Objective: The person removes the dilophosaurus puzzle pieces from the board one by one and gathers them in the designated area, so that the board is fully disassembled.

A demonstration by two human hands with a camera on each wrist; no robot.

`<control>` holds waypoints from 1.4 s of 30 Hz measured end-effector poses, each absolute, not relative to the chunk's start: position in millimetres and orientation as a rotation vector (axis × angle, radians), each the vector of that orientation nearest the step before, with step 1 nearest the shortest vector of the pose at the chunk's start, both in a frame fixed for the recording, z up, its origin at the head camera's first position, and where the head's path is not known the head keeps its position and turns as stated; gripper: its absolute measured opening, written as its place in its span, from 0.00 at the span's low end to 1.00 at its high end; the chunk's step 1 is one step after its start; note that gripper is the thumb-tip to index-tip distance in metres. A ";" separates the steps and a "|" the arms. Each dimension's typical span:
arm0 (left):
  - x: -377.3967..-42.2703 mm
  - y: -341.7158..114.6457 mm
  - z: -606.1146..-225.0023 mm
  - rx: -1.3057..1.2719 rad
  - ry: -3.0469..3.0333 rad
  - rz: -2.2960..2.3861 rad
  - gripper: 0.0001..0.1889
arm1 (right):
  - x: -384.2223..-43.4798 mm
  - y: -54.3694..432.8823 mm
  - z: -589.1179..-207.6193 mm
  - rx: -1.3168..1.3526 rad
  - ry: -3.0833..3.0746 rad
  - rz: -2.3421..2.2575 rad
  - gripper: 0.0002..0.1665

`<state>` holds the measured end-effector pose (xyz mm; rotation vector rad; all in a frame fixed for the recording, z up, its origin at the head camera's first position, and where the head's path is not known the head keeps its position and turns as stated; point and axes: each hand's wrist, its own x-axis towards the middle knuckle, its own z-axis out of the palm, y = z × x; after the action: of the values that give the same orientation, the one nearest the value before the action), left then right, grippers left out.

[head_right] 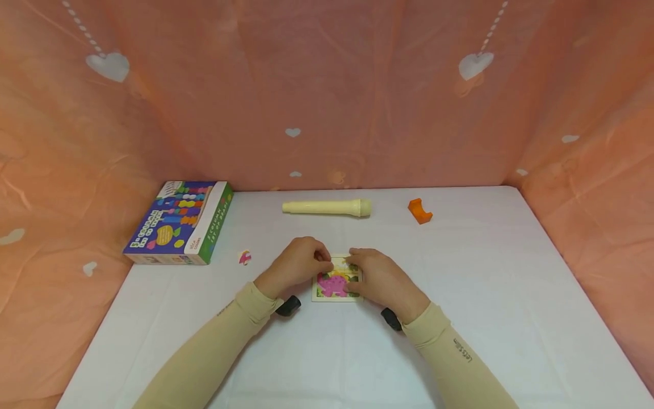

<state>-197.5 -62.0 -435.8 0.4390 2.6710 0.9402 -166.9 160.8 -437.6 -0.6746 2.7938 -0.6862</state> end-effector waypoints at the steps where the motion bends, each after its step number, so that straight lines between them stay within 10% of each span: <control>1: -197.2 -62.0 -436.0 0.438 2.671 0.940 0.06 | -166.7 160.8 -437.6 -0.676 2.797 -0.686 0.34; 42: -197.1 -62.1 -439.3 0.392 2.619 0.962 0.07 | -165.7 159.0 -437.2 -0.571 2.813 -0.702 0.36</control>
<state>-197.1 -62.1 -439.3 0.3923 2.6187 0.9619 -165.7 159.0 -437.2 -0.5707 2.8127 -0.7018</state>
